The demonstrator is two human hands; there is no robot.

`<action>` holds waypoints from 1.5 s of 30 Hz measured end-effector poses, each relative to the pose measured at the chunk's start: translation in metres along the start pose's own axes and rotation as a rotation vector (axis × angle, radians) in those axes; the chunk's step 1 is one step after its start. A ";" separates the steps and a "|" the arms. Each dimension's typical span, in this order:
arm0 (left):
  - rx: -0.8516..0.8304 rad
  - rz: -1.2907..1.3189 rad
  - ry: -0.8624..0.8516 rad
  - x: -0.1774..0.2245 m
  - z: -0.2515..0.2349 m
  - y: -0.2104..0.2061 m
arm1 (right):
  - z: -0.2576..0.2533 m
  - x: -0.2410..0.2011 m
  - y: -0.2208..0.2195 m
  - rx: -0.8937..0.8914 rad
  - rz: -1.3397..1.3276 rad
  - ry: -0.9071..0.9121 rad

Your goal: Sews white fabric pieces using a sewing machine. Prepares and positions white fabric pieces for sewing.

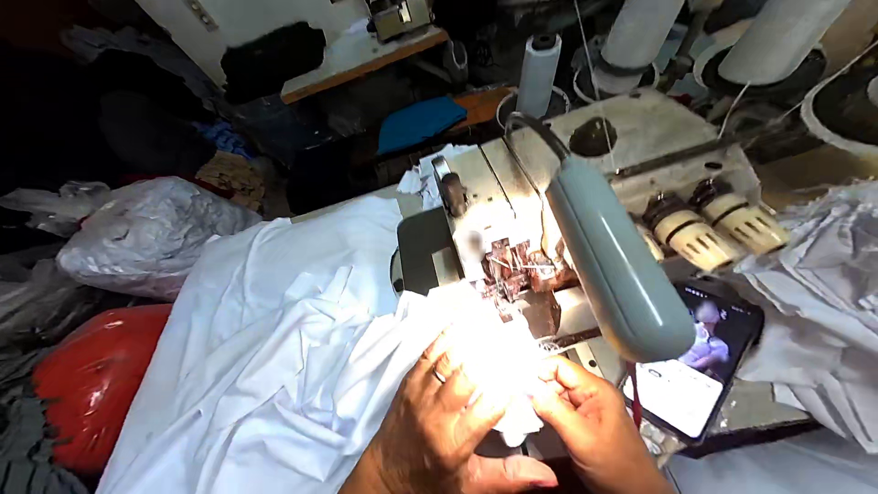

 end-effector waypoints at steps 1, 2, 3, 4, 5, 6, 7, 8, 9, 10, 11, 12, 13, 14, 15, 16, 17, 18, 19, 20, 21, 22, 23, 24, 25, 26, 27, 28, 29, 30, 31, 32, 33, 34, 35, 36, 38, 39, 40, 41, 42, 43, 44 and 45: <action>0.018 -0.009 -0.009 0.009 0.002 -0.001 | 0.000 0.003 0.001 -0.017 -0.055 -0.027; 0.030 -0.013 -0.013 0.016 0.005 -0.003 | 0.001 0.007 0.001 -0.039 -0.126 -0.067; 0.036 -0.018 -0.005 0.020 0.007 -0.006 | 0.003 0.010 0.001 -0.059 -0.213 -0.113; 0.042 -0.020 0.009 0.022 0.010 -0.008 | 0.004 0.011 0.000 -0.080 -0.308 -0.161; 0.047 -0.026 0.018 0.024 0.011 -0.010 | 0.006 0.012 0.000 -0.103 -0.384 -0.205; 0.049 -0.037 0.024 0.025 0.012 -0.010 | 0.008 0.012 0.000 -0.113 -0.437 -0.234; 0.057 -0.047 0.024 0.027 0.012 -0.010 | 0.010 0.012 0.002 -0.112 -0.467 -0.244; 0.066 -0.058 0.022 0.028 0.011 -0.009 | 0.011 0.011 0.004 -0.109 -0.468 -0.233; 0.077 -0.073 0.023 0.028 0.009 -0.008 | 0.012 0.010 0.006 -0.109 -0.439 -0.212; 0.087 -0.096 0.023 0.028 0.007 -0.007 | 0.012 0.010 0.009 -0.096 -0.390 -0.194; 0.090 -0.121 0.017 0.028 0.005 -0.007 | 0.012 0.011 0.011 -0.075 -0.344 -0.183; 0.083 -0.140 0.011 0.028 0.003 -0.008 | 0.013 0.011 0.012 -0.052 -0.300 -0.173; 0.073 -0.159 0.006 0.028 0.001 -0.008 | 0.013 0.010 0.013 -0.030 -0.255 -0.154; 0.071 -0.166 0.003 0.028 0.000 -0.007 | 0.012 0.008 0.014 -0.016 -0.203 -0.120; 0.076 -0.150 0.009 0.027 -0.003 -0.006 | 0.012 0.006 0.014 -0.006 -0.153 -0.082; 0.091 -0.108 0.031 0.027 -0.004 -0.003 | 0.013 0.005 0.014 0.001 -0.108 -0.052; 0.117 -0.040 0.066 0.026 -0.007 0.001 | 0.013 0.005 0.015 0.008 -0.074 -0.034; 0.140 0.020 0.096 0.027 -0.010 0.006 | 0.013 0.004 0.015 0.010 -0.059 -0.024; 0.152 0.057 0.107 0.029 -0.013 0.010 | 0.014 0.003 0.015 0.007 -0.061 -0.018; 0.152 0.076 0.101 0.033 -0.015 0.011 | 0.015 0.002 0.016 0.000 -0.068 -0.018; 0.144 0.074 0.083 0.036 -0.014 0.007 | 0.015 0.001 0.016 -0.013 -0.090 -0.021; 0.134 0.055 0.053 0.038 -0.011 0.000 | 0.016 0.001 0.015 -0.035 -0.133 -0.033; 0.123 0.023 0.020 0.038 -0.006 -0.007 | 0.016 0.001 0.015 -0.047 -0.177 -0.046; 0.123 -0.003 -0.008 0.038 -0.003 -0.012 | 0.016 0.001 0.014 -0.054 -0.193 -0.052; 0.122 -0.025 -0.023 0.036 0.001 -0.014 | 0.016 0.000 0.013 -0.046 -0.181 -0.049; 0.111 -0.047 -0.026 0.033 0.003 -0.015 | 0.016 -0.004 0.010 -0.031 -0.143 -0.038; 0.090 -0.063 -0.027 0.029 0.006 -0.016 | 0.017 -0.011 0.007 -0.024 -0.086 -0.032; 0.065 -0.076 -0.031 0.025 0.009 -0.015 | 0.019 -0.018 0.004 -0.015 -0.037 -0.026; 0.048 -0.080 -0.041 0.021 0.011 -0.012 | 0.022 -0.023 0.002 -0.006 -0.002 -0.010; 0.017 -0.076 -0.048 0.017 0.013 -0.008 | 0.024 -0.026 0.001 -0.002 0.018 0.025; -0.009 -0.070 -0.053 0.013 0.015 -0.003 | 0.026 -0.026 0.001 -0.009 0.027 0.046; -0.030 -0.062 -0.052 0.011 0.017 0.000 | 0.027 -0.024 0.001 -0.021 0.042 0.056; -0.042 -0.047 -0.045 0.011 0.018 0.003 | 0.028 -0.022 0.001 -0.032 0.061 0.056; -0.047 -0.033 -0.035 0.010 0.019 0.004 | 0.028 -0.020 0.000 -0.043 0.084 0.050; -0.049 -0.030 -0.020 0.009 0.019 0.005 | 0.027 -0.021 -0.001 -0.048 0.112 0.050; -0.045 -0.032 -0.003 0.006 0.019 0.006 | 0.024 -0.023 -0.002 -0.046 0.140 0.056; -0.028 -0.023 0.028 -0.003 0.014 0.007 | 0.015 -0.029 -0.002 -0.016 0.220 0.087; -0.026 -0.018 0.047 -0.009 0.010 0.007 | 0.008 -0.033 -0.003 0.003 0.271 0.111; -0.033 -0.005 0.067 -0.016 0.005 0.009 | 0.002 -0.036 -0.004 0.012 0.314 0.139; -0.051 0.002 0.087 -0.024 0.000 0.009 | -0.003 -0.039 -0.005 0.008 0.357 0.158; -0.066 0.006 0.106 -0.032 -0.005 0.009 | -0.006 -0.042 -0.006 0.006 0.402 0.175; -0.084 0.007 0.129 -0.040 -0.009 0.008 | -0.008 -0.043 -0.008 0.010 0.440 0.191; -0.111 0.004 0.153 -0.048 -0.012 0.005 | -0.009 -0.044 -0.008 0.015 0.469 0.203; -0.136 -0.014 0.176 -0.056 -0.015 0.003 | -0.008 -0.045 -0.009 0.015 0.486 0.210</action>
Point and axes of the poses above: each hand's wrist, its own z-axis away from the middle knuckle, its own y-axis out of the back of the hand, x = y × z, the point moved 7 cm from there along -z, towards the middle knuckle, and after that the axes turned 6 degrees about -y, right-handed, at the moved point
